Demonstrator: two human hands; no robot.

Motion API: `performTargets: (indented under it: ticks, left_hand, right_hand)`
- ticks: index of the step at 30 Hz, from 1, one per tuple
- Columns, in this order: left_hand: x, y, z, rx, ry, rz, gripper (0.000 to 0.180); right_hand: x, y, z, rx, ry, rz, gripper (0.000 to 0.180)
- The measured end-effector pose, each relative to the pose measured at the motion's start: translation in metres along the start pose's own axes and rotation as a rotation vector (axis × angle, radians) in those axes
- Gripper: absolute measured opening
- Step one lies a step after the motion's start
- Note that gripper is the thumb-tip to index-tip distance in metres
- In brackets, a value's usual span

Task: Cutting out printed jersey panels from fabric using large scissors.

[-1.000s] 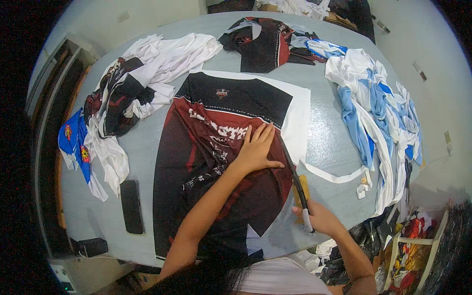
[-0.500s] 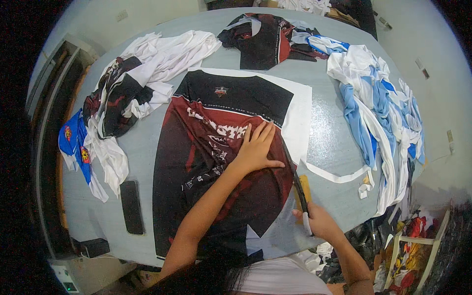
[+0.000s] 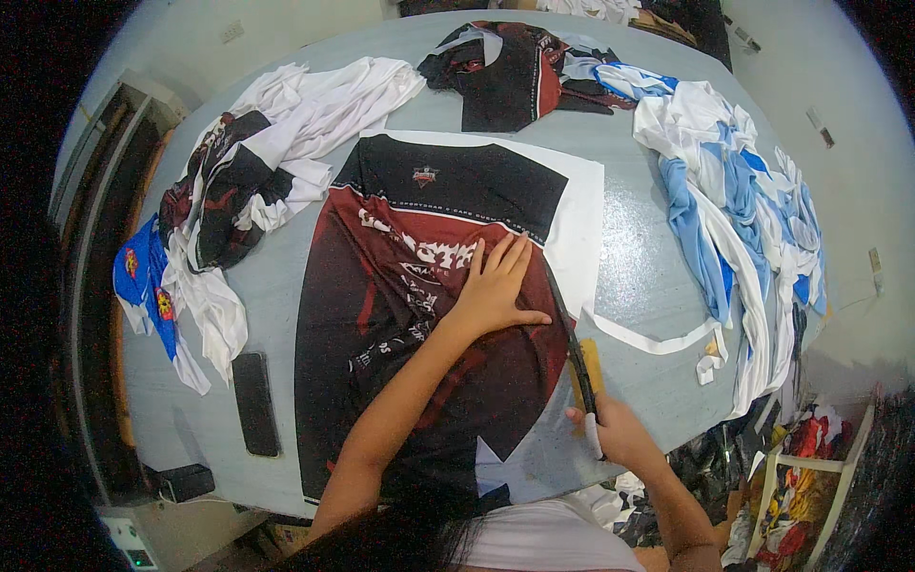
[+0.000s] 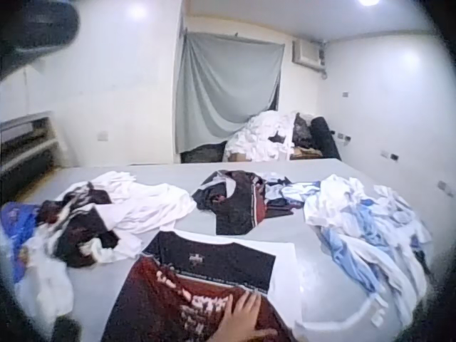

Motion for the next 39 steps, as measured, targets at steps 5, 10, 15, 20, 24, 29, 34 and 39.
performTargets:
  ticks: [5, 10, 15, 20, 24, 29, 34, 39]
  left_hand:
    - [-0.001, 0.0, 0.0, -0.006, -0.055, 0.014, 0.113]
    - [-0.001, 0.0, 0.001, -0.02, -0.056, 0.01, 0.114]
    - [-0.001, 0.0, 0.0, -0.024, -0.07, 0.009, 0.114]
    - [0.0, 0.0, -0.001, -0.017, -0.037, -0.001, 0.114]
    - [-0.002, 0.001, 0.003, -0.023, -0.049, 0.003, 0.115]
    - [-0.003, 0.023, 0.013, -0.1, 0.068, -0.092, 0.084]
    - [0.007, 0.073, -0.012, -0.116, 0.001, -0.263, 0.064]
    - [-0.002, 0.12, -0.061, 0.031, 0.008, -0.295, 0.064]
  right_hand:
    - [0.0, 0.002, -0.002, -0.011, 0.005, 0.038, 0.053]
    - [-0.003, 0.006, -0.006, -0.058, -0.001, 0.07, 0.054]
    - [-0.002, 0.01, -0.008, -0.173, -0.066, -0.042, 0.051]
    - [-0.001, 0.014, -0.008, -0.274, -0.093, -0.023, 0.049]
    - [0.004, 0.029, -0.007, -0.362, -0.212, -0.056, 0.048]
    - [0.029, 0.057, -0.003, -0.515, -0.252, 0.057, 0.04]
    - [0.063, 0.091, 0.003, -0.656, -0.136, 0.044, 0.024]
    - [0.078, 0.117, 0.012, -0.693, 0.022, 0.098, 0.025]
Point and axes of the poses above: each hand's wrist, its own x-axis away from the middle knuckle, its own z-axis out of the back of the hand, y = z × x, the point moved 3 cm from there along -x, towards the middle knuckle, and after that the axes turned 3 degrees about -z, right-handed, at the moved point
